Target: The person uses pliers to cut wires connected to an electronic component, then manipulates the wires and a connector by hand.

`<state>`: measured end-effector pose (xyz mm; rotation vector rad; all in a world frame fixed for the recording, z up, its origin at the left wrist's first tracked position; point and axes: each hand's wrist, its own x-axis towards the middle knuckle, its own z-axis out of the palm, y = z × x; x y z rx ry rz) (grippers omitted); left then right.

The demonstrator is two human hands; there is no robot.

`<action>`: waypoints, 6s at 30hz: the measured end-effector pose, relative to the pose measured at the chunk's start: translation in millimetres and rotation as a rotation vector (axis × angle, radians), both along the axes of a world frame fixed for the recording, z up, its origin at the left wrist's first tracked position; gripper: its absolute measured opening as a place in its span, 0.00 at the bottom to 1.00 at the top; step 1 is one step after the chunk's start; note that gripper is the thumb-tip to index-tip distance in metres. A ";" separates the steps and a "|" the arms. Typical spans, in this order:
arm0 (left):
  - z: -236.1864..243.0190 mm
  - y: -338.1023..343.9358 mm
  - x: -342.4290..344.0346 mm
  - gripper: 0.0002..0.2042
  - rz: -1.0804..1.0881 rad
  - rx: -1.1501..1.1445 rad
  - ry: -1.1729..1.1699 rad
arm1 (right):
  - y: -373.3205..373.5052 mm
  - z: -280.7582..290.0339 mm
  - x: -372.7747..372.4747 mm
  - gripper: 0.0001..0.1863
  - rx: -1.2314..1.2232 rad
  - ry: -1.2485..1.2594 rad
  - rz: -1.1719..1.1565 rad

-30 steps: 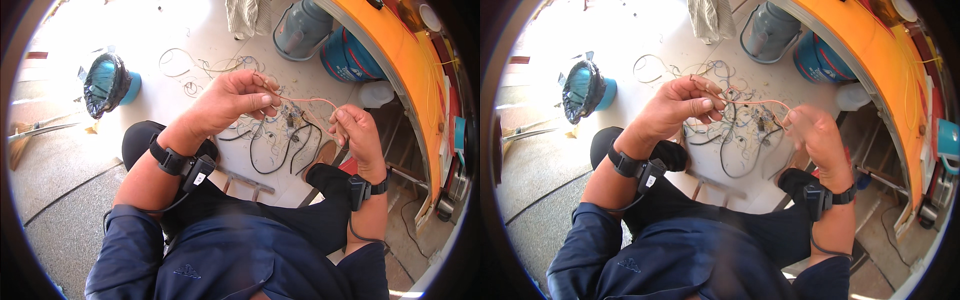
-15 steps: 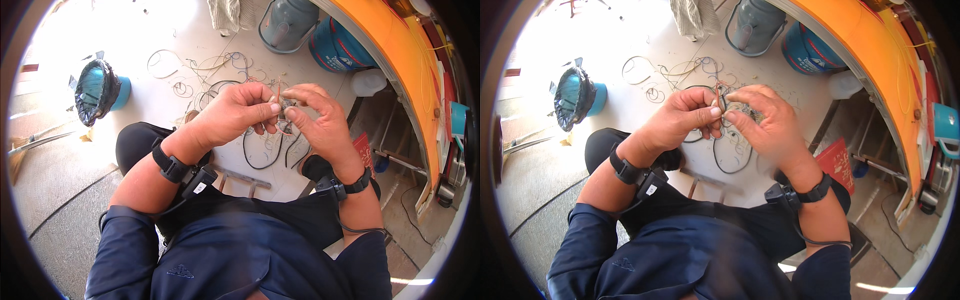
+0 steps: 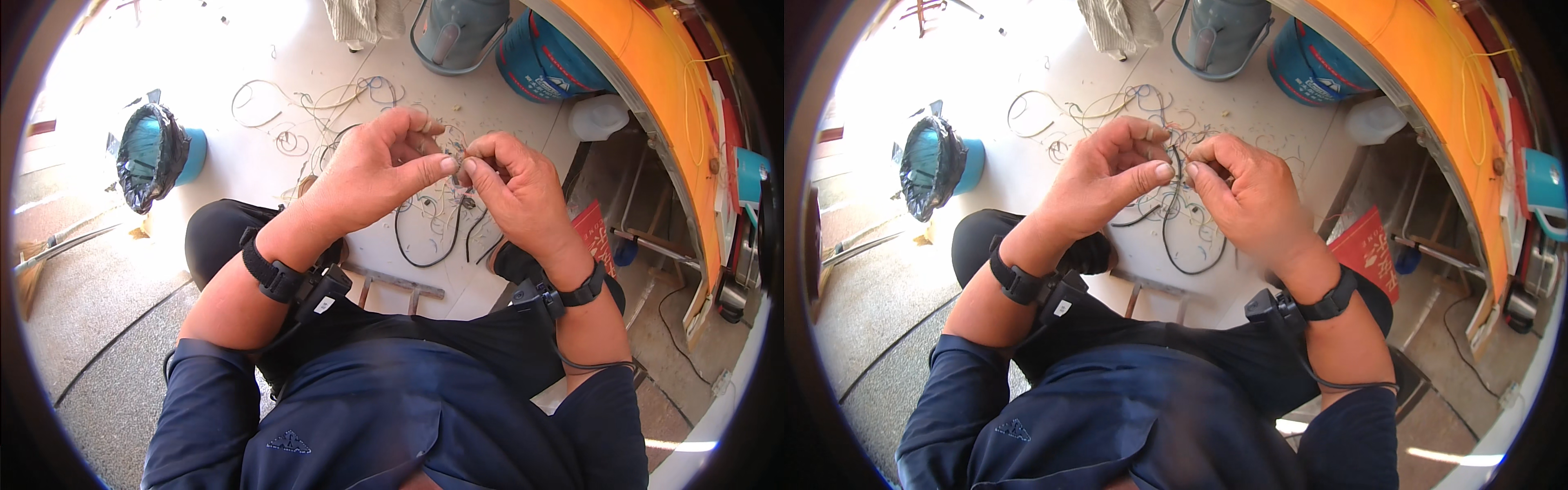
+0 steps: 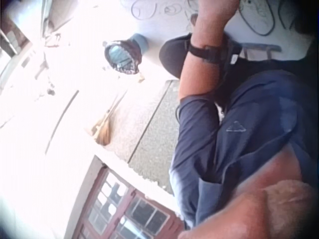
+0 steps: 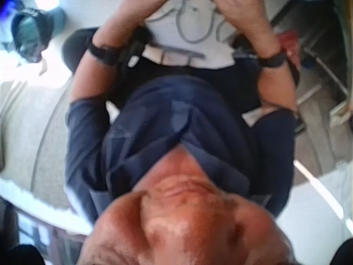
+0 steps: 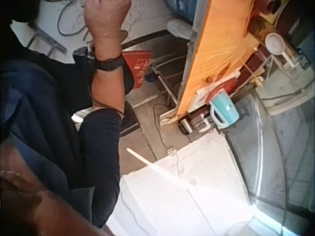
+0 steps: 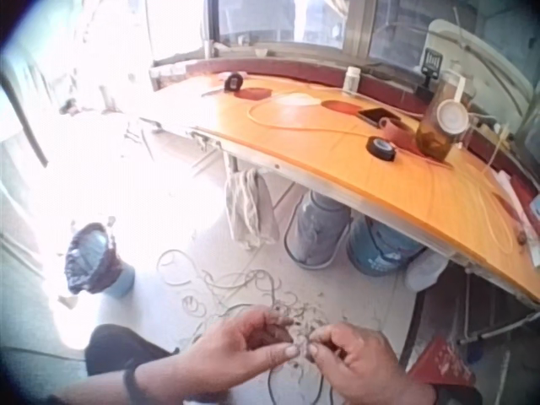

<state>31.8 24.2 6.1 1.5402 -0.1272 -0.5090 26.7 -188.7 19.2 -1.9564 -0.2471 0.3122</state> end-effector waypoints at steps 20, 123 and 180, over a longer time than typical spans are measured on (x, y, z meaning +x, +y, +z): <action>2.1 0.9 -2.2 0.03 -0.255 0.129 -0.266 | -10.6 9.2 3.0 0.08 -0.192 -0.433 0.179; 9.6 -16.6 -24.5 0.02 0.039 0.106 -0.227 | 9.5 18.5 -12.1 0.05 -0.210 -0.542 -0.021; 24.4 -5.1 -23.8 0.02 -0.072 -0.125 0.068 | -8.0 27.7 -0.8 0.08 0.135 -0.064 0.073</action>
